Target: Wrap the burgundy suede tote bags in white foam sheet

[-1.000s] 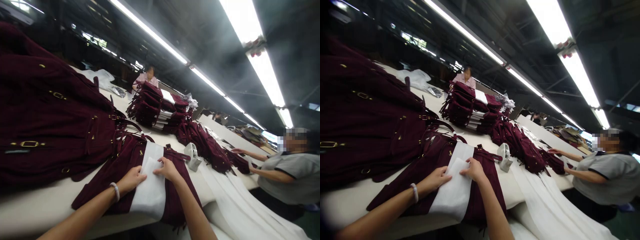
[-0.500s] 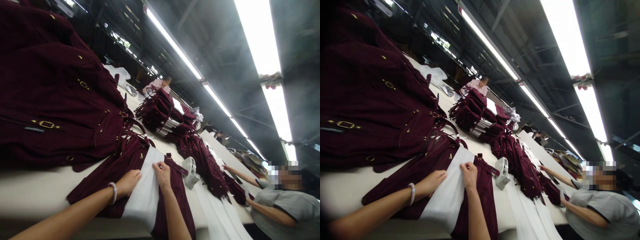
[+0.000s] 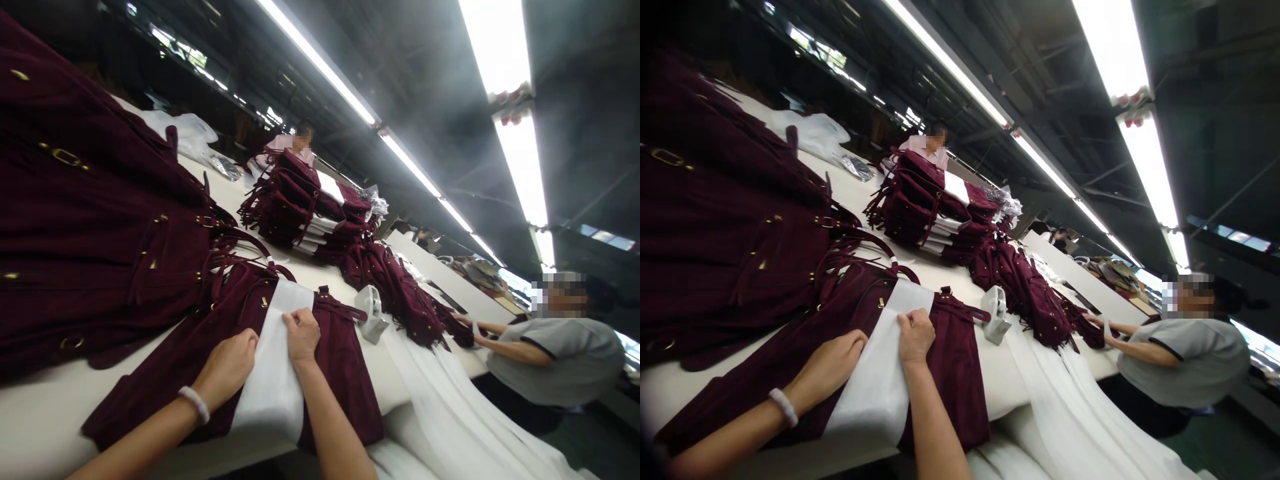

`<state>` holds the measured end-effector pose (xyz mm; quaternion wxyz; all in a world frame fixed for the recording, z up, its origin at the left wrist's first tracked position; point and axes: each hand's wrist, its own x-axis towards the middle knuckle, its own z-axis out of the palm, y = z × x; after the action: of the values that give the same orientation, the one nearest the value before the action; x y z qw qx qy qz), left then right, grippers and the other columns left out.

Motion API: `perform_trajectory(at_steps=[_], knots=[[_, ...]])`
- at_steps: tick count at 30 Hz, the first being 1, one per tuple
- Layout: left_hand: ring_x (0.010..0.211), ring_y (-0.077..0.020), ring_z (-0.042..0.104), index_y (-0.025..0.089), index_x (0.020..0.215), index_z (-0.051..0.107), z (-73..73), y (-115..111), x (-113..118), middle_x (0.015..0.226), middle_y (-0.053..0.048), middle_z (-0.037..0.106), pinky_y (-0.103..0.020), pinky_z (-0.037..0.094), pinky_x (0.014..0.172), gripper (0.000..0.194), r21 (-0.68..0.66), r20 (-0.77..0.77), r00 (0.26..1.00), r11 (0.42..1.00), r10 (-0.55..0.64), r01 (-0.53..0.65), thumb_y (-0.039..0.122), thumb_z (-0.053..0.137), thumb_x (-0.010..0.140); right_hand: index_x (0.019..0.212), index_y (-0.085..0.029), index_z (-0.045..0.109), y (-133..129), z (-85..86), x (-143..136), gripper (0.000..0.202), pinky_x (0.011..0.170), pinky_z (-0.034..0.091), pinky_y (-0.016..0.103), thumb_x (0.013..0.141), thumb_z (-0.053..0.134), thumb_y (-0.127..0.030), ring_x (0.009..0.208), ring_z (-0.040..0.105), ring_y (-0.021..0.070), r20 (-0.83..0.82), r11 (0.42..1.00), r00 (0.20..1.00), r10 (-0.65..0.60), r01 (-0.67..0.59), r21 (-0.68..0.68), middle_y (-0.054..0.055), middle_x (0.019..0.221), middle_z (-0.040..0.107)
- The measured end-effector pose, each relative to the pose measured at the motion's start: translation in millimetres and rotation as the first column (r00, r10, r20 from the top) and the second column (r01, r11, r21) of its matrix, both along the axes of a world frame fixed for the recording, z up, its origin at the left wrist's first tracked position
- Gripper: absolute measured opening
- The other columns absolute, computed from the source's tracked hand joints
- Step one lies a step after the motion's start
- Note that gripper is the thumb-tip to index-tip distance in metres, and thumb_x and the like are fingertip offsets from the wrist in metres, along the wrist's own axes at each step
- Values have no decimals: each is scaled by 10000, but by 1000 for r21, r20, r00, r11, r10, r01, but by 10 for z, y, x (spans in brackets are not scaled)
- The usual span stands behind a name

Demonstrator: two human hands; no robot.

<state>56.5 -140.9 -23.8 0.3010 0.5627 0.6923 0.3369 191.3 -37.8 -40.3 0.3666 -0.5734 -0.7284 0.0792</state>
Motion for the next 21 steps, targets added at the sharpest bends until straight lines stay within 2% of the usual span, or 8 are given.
perform_trajectory(at_steps=[2,4,6,8,11,13,17,21], knots=[[978,-299,607,127,1006,574,134,-46,33,1012,-163,622,-451,459,896,347,201,-233,971,979,59,-12,142,245,897,696,-228,647,1,3,-9,167,660,393,266,836,642,-318,740,589,154,19,998,999,-49,50,-44,-15,825,660],[1086,-296,570,92,1090,591,206,-26,144,1134,-188,597,-454,432,986,416,352,-425,904,928,41,123,87,241,864,712,-230,657,14,4,-16,166,653,394,269,838,656,-338,750,595,157,36,993,997,-73,76,-85,-10,856,665],[1192,-280,539,40,1206,557,152,63,304,1250,-210,572,-412,431,1036,472,329,-517,848,887,-119,325,68,292,817,735,-236,665,33,1,-13,178,635,391,266,853,647,-368,738,592,151,55,990,996,-65,72,-124,-10,883,665],[1328,-300,443,-54,1353,409,-27,182,452,1400,-273,463,-411,415,1074,608,261,-546,805,865,-233,428,89,358,765,766,-246,673,53,-9,3,193,609,384,261,881,614,-390,709,579,141,89,986,995,-34,48,-157,-11,907,661],[1440,-340,246,-121,1431,238,-360,306,542,1522,-323,238,-471,338,1135,702,278,-622,764,865,-169,418,174,362,806,809,-251,681,87,-29,56,178,642,401,263,908,587,-366,775,573,153,158,995,987,25,-9,-100,4,920,647],[1444,-338,232,-95,1435,282,-494,319,520,1529,-301,238,-477,305,1155,670,299,-677,727,860,-114,414,284,333,884,832,-244,682,135,-29,115,163,717,420,276,897,607,-373,888,561,180,204,997,976,79,-77,-14,21,934,637],[1432,-344,268,12,1423,410,-479,253,462,1521,-250,304,-508,283,1157,637,252,-734,670,872,-112,421,397,358,917,1003,-243,684,325,87,259,226,862,416,340,844,677,-404,1018,522,223,286,980,942,176,-195,38,41,1053,624],[1424,-336,296,100,1437,424,-374,213,476,1515,-217,344,-520,287,1144,586,243,-735,668,874,-118,421,383,377,927,1089,-214,681,426,342,343,243,962,380,417,852,656,-260,1125,500,268,287,985,946,149,-168,44,81,1181,611]])
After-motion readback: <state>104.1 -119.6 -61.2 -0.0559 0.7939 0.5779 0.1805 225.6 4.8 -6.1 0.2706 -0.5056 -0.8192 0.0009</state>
